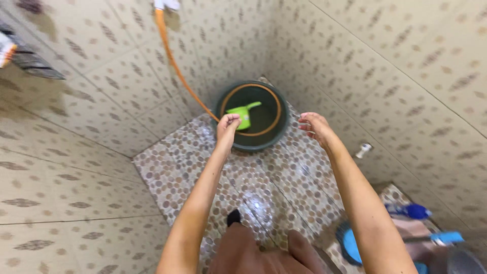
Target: The recorder is cleaning and mopping the bathroom floor using a mop, water from a bucket, and a cleaning solution.
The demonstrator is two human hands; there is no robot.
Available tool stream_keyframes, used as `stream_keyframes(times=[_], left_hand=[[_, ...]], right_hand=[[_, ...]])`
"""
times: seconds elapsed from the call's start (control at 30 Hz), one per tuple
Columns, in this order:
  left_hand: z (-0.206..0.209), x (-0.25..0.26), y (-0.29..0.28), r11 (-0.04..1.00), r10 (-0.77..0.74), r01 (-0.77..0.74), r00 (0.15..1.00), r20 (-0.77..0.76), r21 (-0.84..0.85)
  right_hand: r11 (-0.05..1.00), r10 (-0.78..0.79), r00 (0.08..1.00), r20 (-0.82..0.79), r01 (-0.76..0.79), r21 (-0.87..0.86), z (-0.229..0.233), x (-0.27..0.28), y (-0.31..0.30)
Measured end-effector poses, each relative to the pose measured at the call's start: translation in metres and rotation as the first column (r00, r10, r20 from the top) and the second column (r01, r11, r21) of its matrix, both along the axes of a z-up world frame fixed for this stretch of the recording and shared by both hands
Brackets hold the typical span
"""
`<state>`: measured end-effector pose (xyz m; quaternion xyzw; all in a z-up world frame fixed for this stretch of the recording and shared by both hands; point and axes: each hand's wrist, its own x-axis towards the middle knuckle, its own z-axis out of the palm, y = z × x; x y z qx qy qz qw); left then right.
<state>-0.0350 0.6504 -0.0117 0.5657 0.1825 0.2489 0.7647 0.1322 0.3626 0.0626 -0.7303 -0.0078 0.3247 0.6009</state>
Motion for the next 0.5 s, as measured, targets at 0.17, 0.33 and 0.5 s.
stream_keyframes(times=[0.17, 0.33, 0.5], left_hand=[[0.010, -0.035, 0.077, 0.997, 0.081, -0.081, 0.996, -0.026, 0.012], [-0.013, -0.058, 0.134, 0.987, 0.153, -0.150, 0.987, -0.042, 0.065], [-0.033, -0.070, 0.160, 0.974, 0.222, -0.224, 0.971, -0.092, -0.017]], right_hand=[[0.999, 0.044, 0.999, -0.013, -0.044, 0.017, -0.011, 0.007, 0.099], [0.994, 0.113, 0.993, -0.038, -0.113, 0.003, 0.000, 0.000, 0.174], [0.973, 0.227, 0.973, 0.046, -0.228, 0.025, 0.008, 0.020, 0.226]])
